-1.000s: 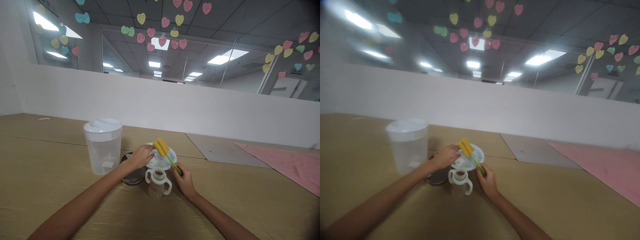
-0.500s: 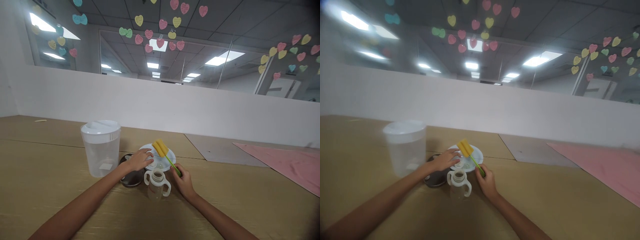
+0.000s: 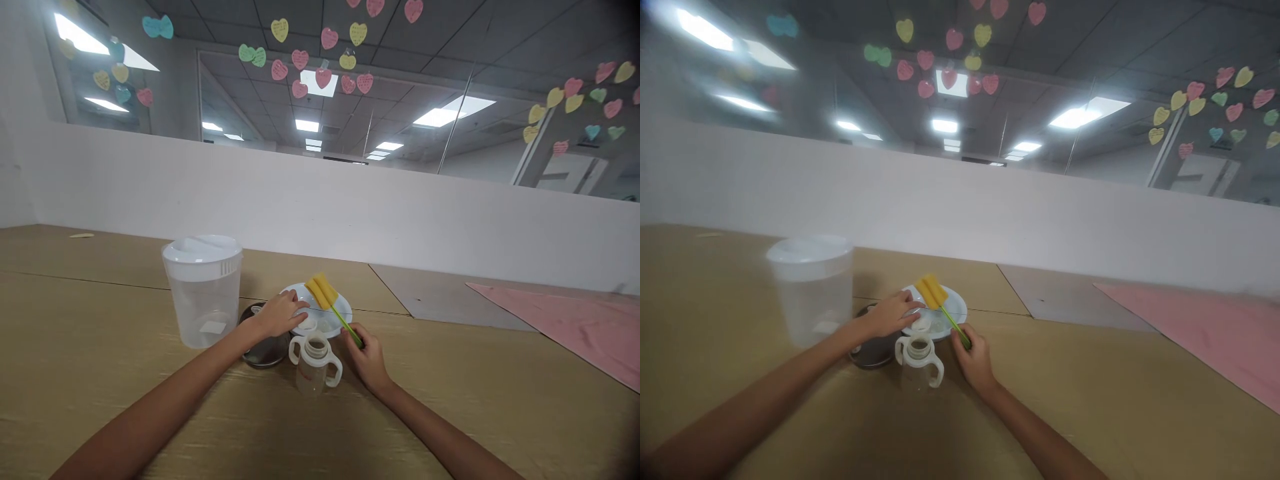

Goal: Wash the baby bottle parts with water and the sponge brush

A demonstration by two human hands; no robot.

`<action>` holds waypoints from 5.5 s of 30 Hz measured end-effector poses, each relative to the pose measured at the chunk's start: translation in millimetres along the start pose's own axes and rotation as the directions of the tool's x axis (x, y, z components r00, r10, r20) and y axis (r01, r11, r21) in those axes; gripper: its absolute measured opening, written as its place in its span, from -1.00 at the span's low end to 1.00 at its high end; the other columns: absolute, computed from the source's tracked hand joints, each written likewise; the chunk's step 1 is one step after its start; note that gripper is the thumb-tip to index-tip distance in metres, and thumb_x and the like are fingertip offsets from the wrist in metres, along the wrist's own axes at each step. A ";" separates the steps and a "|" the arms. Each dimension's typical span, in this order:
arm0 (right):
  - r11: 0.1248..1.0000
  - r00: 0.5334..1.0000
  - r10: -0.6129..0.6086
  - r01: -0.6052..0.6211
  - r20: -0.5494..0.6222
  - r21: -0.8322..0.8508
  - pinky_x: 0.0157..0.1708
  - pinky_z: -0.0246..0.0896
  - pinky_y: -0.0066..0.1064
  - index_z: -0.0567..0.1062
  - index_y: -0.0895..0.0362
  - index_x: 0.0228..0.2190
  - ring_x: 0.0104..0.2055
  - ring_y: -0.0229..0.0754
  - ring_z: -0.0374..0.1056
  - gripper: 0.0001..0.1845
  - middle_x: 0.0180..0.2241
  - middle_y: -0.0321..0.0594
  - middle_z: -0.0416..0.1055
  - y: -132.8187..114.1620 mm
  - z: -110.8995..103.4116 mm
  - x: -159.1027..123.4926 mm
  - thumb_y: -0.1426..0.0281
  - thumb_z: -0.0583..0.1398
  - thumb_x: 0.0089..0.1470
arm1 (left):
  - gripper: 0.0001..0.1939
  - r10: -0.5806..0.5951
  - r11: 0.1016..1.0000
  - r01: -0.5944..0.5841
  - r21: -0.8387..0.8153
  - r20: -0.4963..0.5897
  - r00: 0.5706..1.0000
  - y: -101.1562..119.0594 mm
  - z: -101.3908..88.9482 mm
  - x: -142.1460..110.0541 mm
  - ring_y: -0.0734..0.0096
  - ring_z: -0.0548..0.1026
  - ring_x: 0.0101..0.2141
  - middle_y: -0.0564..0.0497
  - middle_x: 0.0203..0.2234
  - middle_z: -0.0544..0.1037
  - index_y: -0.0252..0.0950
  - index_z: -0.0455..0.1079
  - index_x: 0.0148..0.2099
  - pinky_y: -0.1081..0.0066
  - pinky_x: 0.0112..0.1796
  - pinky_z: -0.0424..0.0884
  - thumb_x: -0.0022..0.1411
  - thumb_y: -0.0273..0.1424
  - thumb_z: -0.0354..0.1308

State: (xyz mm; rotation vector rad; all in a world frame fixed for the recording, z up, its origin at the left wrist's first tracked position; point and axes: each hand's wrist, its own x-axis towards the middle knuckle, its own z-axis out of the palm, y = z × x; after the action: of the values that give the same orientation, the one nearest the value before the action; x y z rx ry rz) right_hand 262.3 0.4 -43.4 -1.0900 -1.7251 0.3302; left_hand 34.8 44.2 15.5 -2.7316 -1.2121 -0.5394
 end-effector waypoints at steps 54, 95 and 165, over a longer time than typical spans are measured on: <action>1.000 1.000 0.009 -0.009 -0.012 -0.011 -0.48 0.17 -0.50 0.46 0.19 -0.43 -0.50 -0.24 0.27 -0.72 -0.55 -0.26 0.39 -2.3 -0.3 -1.6 0.23 0.11 0.01 | -0.62 -0.244 0.939 0.204 -0.275 -0.119 0.963 2.3 -68.6 -12.9 0.28 0.38 -0.15 -0.08 -0.08 0.34 -0.27 0.21 -0.01 0.34 -0.17 0.30 0.21 -0.17 -0.11; 0.999 0.999 0.033 -0.033 -0.031 0.015 -0.47 0.10 -0.50 0.44 0.20 -0.44 -0.48 -0.27 0.20 -0.71 -0.53 -0.28 0.33 -2.6 -1.7 0.5 0.24 0.07 0.05 | -0.67 -0.139 0.986 0.128 0.106 0.100 0.985 -6.2 -39.9 -9.1 0.13 0.34 -0.06 -0.21 -0.09 0.41 -0.33 0.27 0.00 0.22 -0.07 0.22 0.18 -0.45 -0.07; 0.981 0.992 0.103 -0.089 -0.071 0.172 -0.27 0.23 -0.33 0.54 0.23 -0.36 -0.31 -0.09 0.33 -0.63 -0.38 -0.18 0.48 0.9 1.3 2.6 0.19 0.12 0.00 | -0.71 -0.281 0.880 0.092 -0.466 -0.354 0.892 -1.5 -58.2 19.2 0.39 0.41 -0.37 -0.02 -0.40 0.42 -0.34 0.36 -0.14 0.39 -0.32 0.38 0.09 -0.33 0.04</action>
State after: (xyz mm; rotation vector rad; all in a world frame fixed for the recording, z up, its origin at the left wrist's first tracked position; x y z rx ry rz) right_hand 261.4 3.3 -43.0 -1.0505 -1.5483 0.4783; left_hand 29.5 44.9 76.6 -2.6104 -1.3801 -1.5015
